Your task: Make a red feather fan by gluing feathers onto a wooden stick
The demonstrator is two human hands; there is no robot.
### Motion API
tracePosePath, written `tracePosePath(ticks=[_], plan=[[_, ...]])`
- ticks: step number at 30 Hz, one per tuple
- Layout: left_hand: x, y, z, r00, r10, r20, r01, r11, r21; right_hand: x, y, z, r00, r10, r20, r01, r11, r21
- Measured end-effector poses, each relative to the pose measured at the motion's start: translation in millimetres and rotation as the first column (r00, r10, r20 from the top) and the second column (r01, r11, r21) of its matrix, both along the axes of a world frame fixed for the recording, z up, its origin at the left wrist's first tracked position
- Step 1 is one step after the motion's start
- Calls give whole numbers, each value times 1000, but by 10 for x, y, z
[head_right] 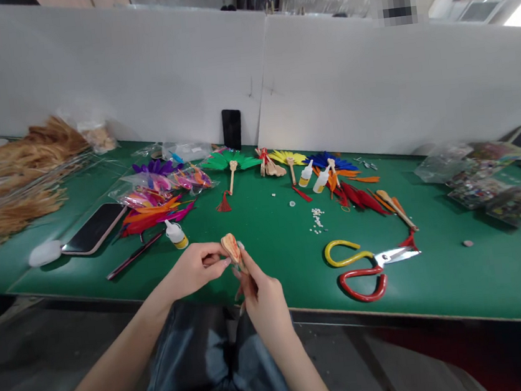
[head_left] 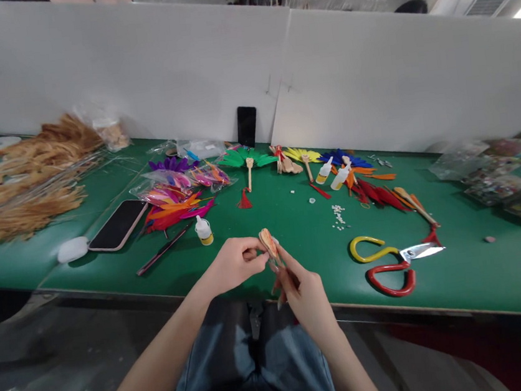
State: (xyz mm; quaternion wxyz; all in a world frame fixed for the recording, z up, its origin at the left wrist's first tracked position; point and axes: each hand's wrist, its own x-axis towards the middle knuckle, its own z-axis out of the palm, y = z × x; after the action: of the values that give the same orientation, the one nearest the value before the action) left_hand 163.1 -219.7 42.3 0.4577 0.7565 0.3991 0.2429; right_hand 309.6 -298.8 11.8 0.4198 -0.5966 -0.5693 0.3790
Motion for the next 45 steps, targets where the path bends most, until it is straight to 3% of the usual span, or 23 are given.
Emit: tracePosePath(ticks=[4,7,10,12,15,16,17,19,24,27,29,32,35,37,40,45], plan=[[-23,-8,-5,1000,30,-5,-30,1000,1,-26,19,-36,987,32,-157,-41,998,-52],[-104,-52,14,997,73,-22,-72,997,24,14,74,-56,952,-45,-303,13,994,-107],[-261,-124,8,957,288,25,-289,948,135,118,171,-55,908,-92,-408,27,986,-162],[-392,-155,-34,844,524,112,-535,810,239,188,255,-62,893,-71,-445,-8,985,-172],[-579,-113,-161,601,757,255,-783,494,379,230,396,-120,903,-51,-427,-6,991,-131],[-631,-71,-217,565,774,285,-803,438,404,225,442,-154,913,-53,-404,8,994,-112],[-675,-18,-277,567,769,295,-801,430,418,212,486,-195,924,-59,-377,22,995,-100],[-737,109,-404,612,757,230,-757,475,449,176,560,-284,948,-68,-311,38,994,-103],[-760,394,-670,679,722,-129,-561,624,544,121,632,-426,967,-12,-253,-37,981,-188],[-717,464,-713,710,690,-140,-519,647,558,124,610,-391,962,5,-271,-68,972,-224],[-676,457,-686,747,658,-94,-522,668,530,125,589,-330,979,31,-199,-78,970,-232],[-601,381,-606,836,549,-25,-503,783,365,101,579,-231,990,60,125,-30,974,-226],[-512,280,-527,900,437,-2,-429,886,177,47,608,-179,829,71,555,37,983,-181],[-455,227,-489,922,386,-15,-382,917,118,10,638,-178,687,103,719,28,985,-168],[-393,187,-451,928,370,-38,-366,927,83,-21,662,-183,566,113,816,4,990,-140],[-358,186,-406,899,429,-87,-417,899,132,55,607,-75,515,84,853,-5,995,-95]])
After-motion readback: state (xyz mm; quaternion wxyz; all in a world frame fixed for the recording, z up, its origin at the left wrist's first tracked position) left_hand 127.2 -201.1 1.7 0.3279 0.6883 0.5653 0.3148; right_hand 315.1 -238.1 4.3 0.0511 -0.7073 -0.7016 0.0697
